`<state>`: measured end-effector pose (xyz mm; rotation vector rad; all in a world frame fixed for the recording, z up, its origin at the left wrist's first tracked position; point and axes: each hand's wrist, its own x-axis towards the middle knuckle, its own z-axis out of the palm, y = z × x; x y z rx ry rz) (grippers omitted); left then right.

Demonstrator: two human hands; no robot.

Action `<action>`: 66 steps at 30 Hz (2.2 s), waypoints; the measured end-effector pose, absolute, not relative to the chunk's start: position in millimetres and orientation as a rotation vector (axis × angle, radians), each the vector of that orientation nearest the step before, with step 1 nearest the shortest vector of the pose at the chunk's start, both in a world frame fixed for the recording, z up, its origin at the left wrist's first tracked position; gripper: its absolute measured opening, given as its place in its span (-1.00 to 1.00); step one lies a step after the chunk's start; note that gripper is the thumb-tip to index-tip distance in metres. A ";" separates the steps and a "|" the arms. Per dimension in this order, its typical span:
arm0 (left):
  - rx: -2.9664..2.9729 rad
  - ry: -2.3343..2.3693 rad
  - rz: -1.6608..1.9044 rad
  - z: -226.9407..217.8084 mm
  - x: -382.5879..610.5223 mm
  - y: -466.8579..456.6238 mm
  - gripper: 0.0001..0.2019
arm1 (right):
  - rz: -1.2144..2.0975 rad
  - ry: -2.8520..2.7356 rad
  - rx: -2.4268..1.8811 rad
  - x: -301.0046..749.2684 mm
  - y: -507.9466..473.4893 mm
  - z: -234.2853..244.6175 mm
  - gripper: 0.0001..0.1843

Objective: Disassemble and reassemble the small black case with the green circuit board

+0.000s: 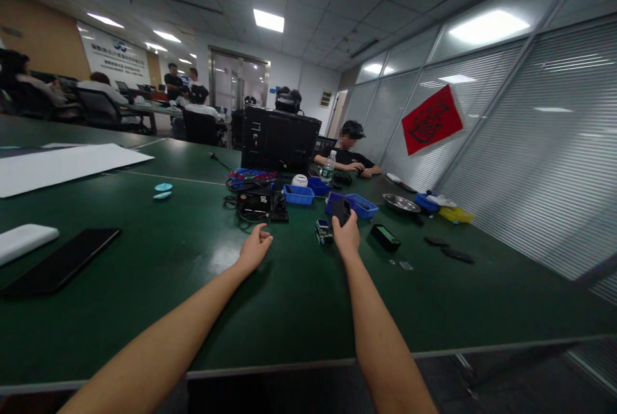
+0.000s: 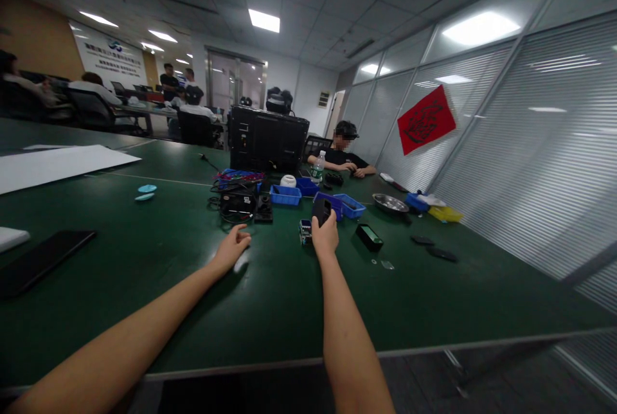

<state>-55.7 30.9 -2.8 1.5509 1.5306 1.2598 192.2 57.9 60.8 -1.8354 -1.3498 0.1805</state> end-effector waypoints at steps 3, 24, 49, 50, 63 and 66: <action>1.545 1.539 1.251 -2.1 -55.9 30.6 -0.58 | 0.498 -1.270 -1.563 181.0 60.7 56.8 -0.43; 1.718 1.571 1.131 1.8 -53.5 25.7 -0.66 | 0.622 -1.926 -1.966 153.7 50.1 35.8 -0.73; 2.129 1.247 0.945 19.7 -47.3 1.4 -0.23 | -0.095 -1.898 -1.898 164.5 46.6 51.1 -0.62; 2.134 1.229 0.934 20.2 -47.3 0.9 -0.23 | -0.125 -1.883 -1.966 169.0 49.2 48.0 -0.54; 2.301 1.107 0.909 15.8 -49.8 3.1 -0.33 | 0.228 -1.671 -2.237 208.5 74.8 39.5 -0.57; 2.309 1.122 0.893 14.2 -49.8 4.0 -0.33 | 0.127 -1.683 -2.210 209.8 73.7 36.8 -0.49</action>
